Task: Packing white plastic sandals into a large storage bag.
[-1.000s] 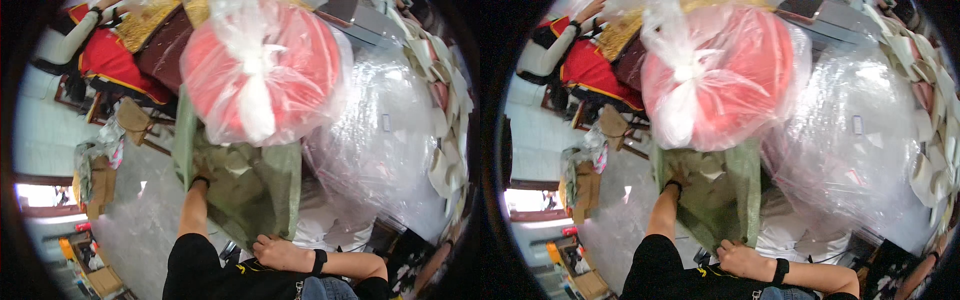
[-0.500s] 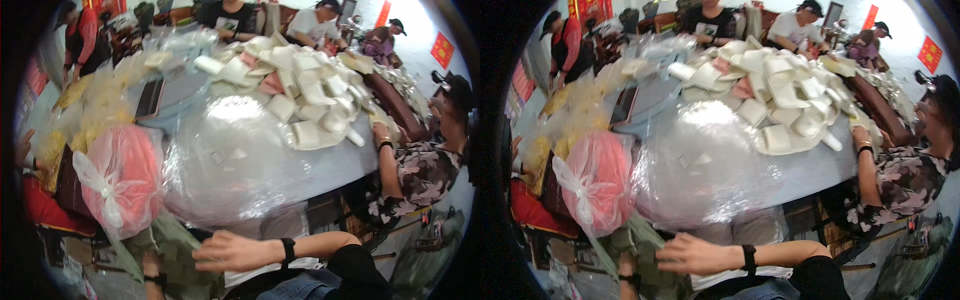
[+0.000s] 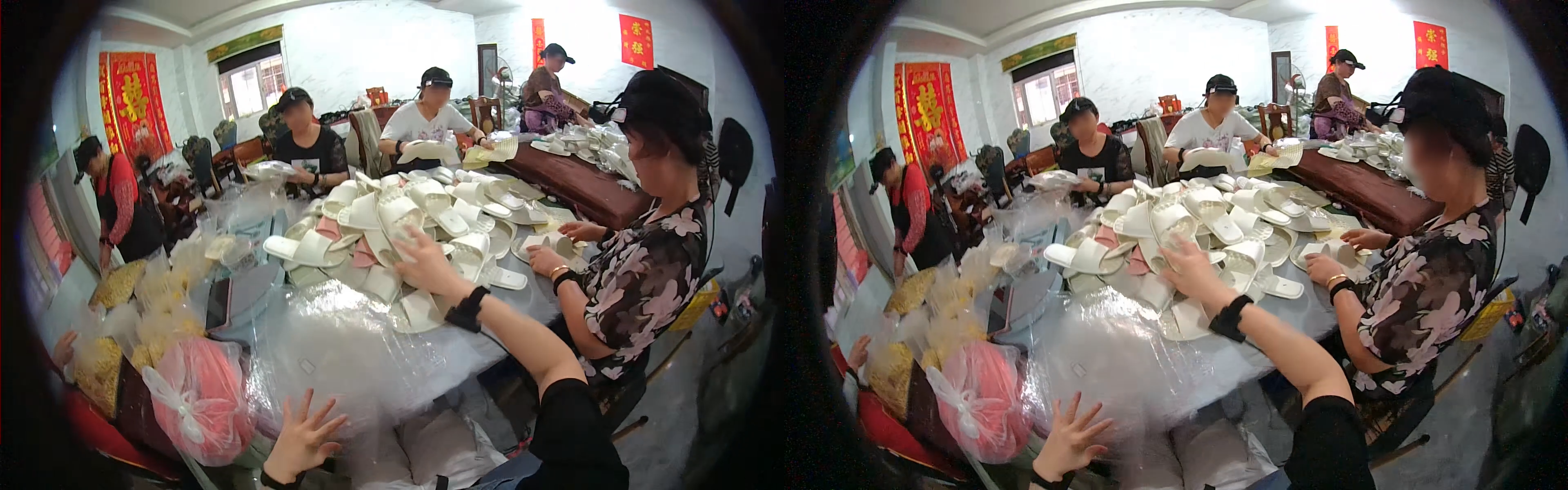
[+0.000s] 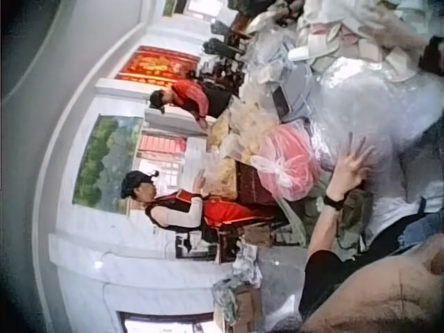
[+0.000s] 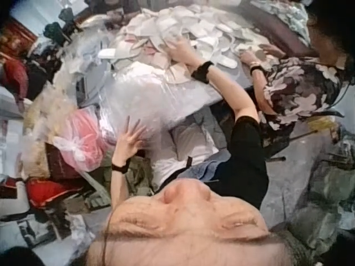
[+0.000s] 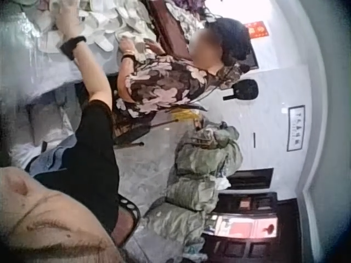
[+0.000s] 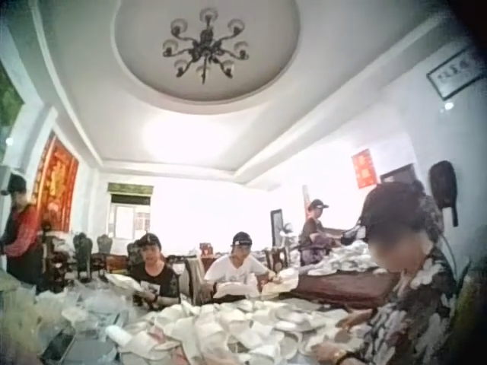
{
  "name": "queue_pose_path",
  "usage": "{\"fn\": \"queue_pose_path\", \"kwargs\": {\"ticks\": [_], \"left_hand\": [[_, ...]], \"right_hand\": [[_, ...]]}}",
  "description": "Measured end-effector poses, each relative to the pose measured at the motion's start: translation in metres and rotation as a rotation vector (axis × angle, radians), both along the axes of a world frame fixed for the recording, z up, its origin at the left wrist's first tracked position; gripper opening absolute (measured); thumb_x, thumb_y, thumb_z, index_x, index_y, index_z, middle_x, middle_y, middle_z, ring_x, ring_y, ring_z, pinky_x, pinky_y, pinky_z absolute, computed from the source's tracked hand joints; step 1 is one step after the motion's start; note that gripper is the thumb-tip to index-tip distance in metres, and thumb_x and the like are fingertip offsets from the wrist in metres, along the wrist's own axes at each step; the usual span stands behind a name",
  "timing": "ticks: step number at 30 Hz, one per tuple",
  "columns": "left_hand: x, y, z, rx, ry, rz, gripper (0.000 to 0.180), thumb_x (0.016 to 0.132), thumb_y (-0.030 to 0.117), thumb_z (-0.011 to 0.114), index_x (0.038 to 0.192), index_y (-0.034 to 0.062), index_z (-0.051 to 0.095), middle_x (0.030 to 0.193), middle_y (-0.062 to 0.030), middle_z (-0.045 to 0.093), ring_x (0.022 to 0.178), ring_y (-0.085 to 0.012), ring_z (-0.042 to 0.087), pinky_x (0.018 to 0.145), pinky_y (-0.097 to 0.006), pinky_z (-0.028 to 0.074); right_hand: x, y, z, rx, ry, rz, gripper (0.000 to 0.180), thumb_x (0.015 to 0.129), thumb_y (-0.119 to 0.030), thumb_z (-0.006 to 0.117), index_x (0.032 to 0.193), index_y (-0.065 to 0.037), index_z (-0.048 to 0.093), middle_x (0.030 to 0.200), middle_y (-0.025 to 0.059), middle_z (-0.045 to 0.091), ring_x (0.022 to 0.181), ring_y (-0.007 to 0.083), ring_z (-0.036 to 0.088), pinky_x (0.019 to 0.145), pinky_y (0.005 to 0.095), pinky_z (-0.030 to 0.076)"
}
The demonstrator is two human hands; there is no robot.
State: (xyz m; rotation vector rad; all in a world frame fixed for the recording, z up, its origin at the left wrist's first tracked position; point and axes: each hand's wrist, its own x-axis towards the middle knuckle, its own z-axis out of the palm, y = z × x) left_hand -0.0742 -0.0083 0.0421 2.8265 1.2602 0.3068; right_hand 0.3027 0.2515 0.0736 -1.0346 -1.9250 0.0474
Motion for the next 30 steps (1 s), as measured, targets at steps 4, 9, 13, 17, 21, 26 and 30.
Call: {"fn": "queue_pose_path", "kwargs": {"ticks": [4, 9, 13, 17, 21, 26, 30], "left_hand": [[0.002, 0.043, -0.048, -0.091, 0.117, 0.271, 0.067, 0.088, 0.055, 0.068, 0.151, 0.0388, 0.048, 0.167, -0.012, 0.026, 0.152, -0.0511, 0.015, 0.112, -0.077, 0.017], [0.027, 0.059, -0.07, -0.175, 0.065, 0.447, 0.076, 0.092, 0.063, 0.062, 0.158, 0.0365, 0.036, 0.168, -0.0231, 0.012, 0.149, -0.0591, 0.007, 0.113, -0.076, 0.012], [0.063, 0.061, -0.032, -0.312, 0.063, 0.477, 0.09, 0.086, 0.061, 0.07, 0.161, 0.032, 0.03, 0.166, -0.0292, 0.011, 0.146, -0.0654, 0.007, 0.109, -0.079, 0.016], [0.063, 0.061, -0.019, -0.396, 0.063, 0.408, 0.093, 0.084, 0.049, 0.077, 0.161, 0.0312, 0.028, 0.166, -0.03, 0.011, 0.145, -0.0666, 0.009, 0.108, -0.078, 0.02], [0.06, 0.052, -0.006, -0.423, 0.093, 0.371, 0.093, 0.081, 0.036, 0.081, 0.159, 0.0296, 0.032, 0.165, -0.0305, 0.015, 0.144, -0.066, 0.016, 0.107, -0.077, 0.025], [0.049, 0.04, -0.02, -0.307, 0.039, 0.375, 0.077, 0.082, 0.029, 0.079, 0.151, 0.021, 0.045, 0.159, -0.0266, 0.033, 0.143, -0.0562, 0.032, 0.105, -0.07, 0.034], [0.057, 0.043, -0.022, -0.083, -0.165, 0.317, 0.059, 0.081, 0.015, 0.077, 0.137, 0.011, 0.057, 0.147, -0.0229, 0.048, 0.133, -0.0459, 0.047, 0.102, -0.056, 0.044]], "right_hand": [[0.071, 0.074, -0.012, -0.129, -0.029, -0.172, 0.046, 0.093, -0.031, 0.07, 0.138, -0.025, 0.065, 0.15, 0.0304, 0.044, 0.137, 0.0442, 0.046, 0.11, 0.0514, 0.04], [0.077, 0.115, -0.015, -0.298, 0.055, -0.032, 0.037, 0.098, -0.031, 0.063, 0.134, -0.024, 0.068, 0.151, 0.0301, 0.043, 0.142, 0.0518, 0.037, 0.115, 0.0554, 0.03], [0.069, 0.141, -0.023, -0.288, -0.049, -0.229, 0.035, 0.099, -0.033, 0.061, 0.13, -0.018, 0.07, 0.151, 0.0288, 0.044, 0.14, 0.0509, 0.038, 0.11, 0.0585, 0.029], [0.093, 0.158, -0.016, -0.353, -0.066, -0.2, 0.03, 0.102, -0.026, 0.056, 0.123, -0.007, 0.066, 0.132, 0.0278, 0.058, 0.121, 0.039, 0.057, 0.096, 0.0424, 0.044], [0.09, 0.122, 0.007, -0.336, 0.061, -0.196, 0.022, 0.102, -0.015, 0.052, 0.107, 0.002, 0.065, 0.127, 0.0217, 0.059, 0.115, 0.0336, 0.059, 0.093, 0.0394, 0.045], [0.061, 0.029, 0.048, 0.043, 0.376, 0.103, 0.022, 0.097, -0.001, 0.052, 0.114, 0.006, 0.065, 0.13, 0.019, 0.056, 0.119, 0.0386, 0.055, 0.103, 0.0352, 0.041], [0.081, -0.04, 0.039, 0.049, 0.191, 0.079, 0.026, 0.096, 0.003, 0.049, 0.117, 0.009, 0.063, 0.133, 0.021, 0.053, 0.124, 0.0367, 0.052, 0.107, 0.0337, 0.039]]}}
